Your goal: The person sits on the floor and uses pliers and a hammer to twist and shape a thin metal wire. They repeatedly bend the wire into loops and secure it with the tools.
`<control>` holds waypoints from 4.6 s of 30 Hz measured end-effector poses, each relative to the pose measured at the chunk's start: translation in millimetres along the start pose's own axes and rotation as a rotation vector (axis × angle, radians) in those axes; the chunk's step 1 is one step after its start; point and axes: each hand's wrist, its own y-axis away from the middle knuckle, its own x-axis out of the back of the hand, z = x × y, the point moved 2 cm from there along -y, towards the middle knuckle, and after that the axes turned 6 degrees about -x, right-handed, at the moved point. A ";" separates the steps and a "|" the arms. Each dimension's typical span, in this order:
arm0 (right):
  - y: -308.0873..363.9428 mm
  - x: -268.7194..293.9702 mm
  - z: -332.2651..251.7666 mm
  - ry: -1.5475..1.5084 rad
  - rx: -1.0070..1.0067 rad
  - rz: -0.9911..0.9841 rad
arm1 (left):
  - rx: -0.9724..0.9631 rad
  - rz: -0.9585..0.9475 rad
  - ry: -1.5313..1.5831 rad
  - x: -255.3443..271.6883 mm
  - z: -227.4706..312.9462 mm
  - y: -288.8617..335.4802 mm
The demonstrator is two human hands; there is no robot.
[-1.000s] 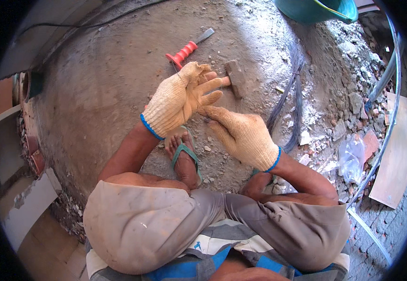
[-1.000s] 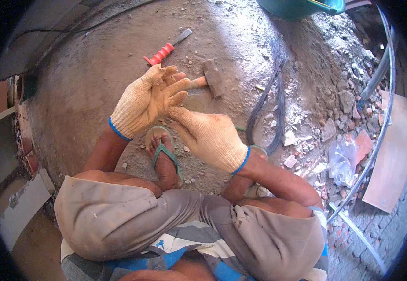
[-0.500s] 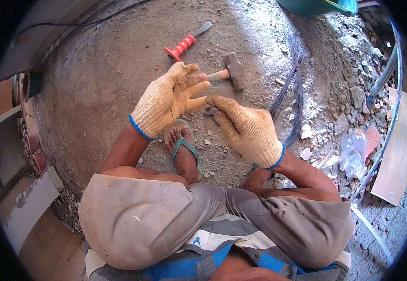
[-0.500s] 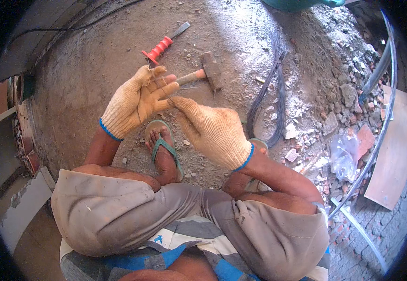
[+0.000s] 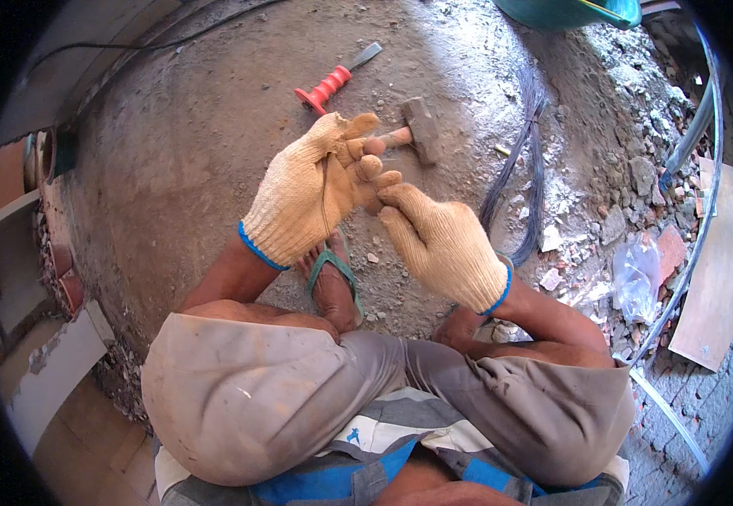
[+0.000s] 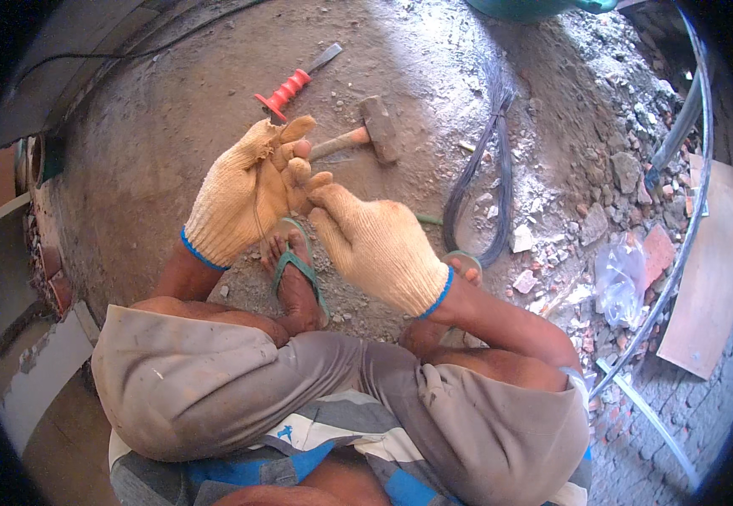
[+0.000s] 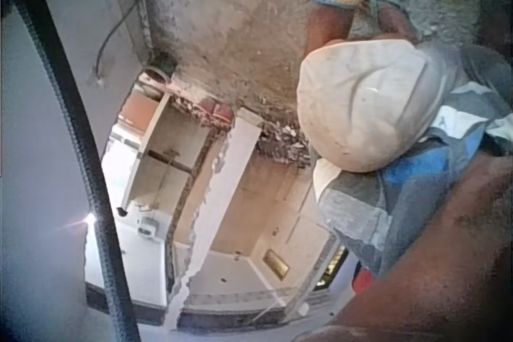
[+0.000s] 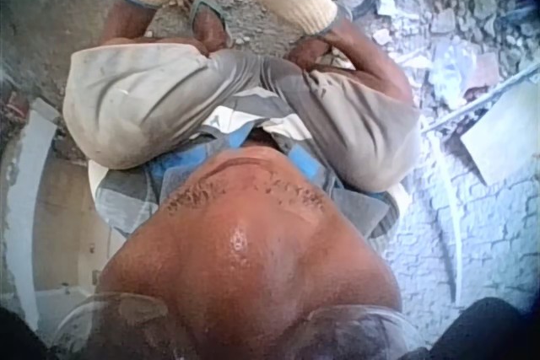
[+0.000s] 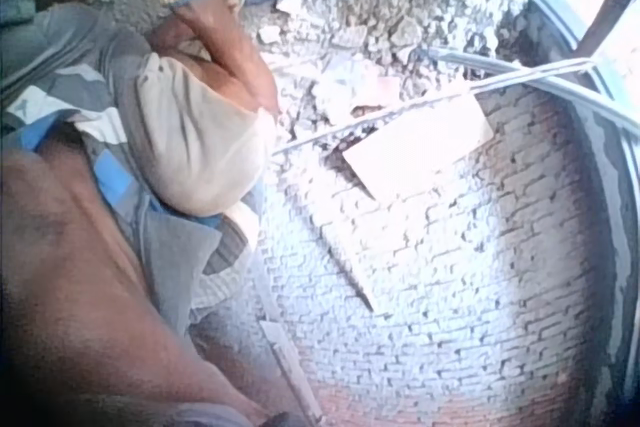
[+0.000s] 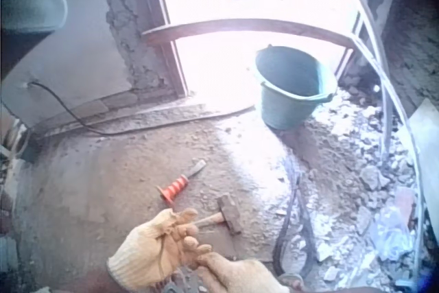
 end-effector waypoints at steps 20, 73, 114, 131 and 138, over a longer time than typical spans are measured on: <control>-5.6 50.3 -47.3 0.029 0.580 -0.056 | 0.014 -0.279 -0.144 -82.4 64.1 38.9; -23.5 41.5 39.3 -0.706 -0.264 0.401 | -0.432 0.218 -1.195 2.5 -22.9 -32.5; -36.1 47.6 78.4 -1.006 -0.388 0.436 | -0.456 0.043 -1.218 22.0 -28.3 6.5; -31.9 44.8 56.2 -0.747 -0.151 0.378 | -0.053 -0.042 -1.113 9.4 7.7 4.9; -27.3 29.4 35.0 -0.647 -0.088 0.175 | 0.069 -0.041 -1.140 -31.7 1.5 -14.2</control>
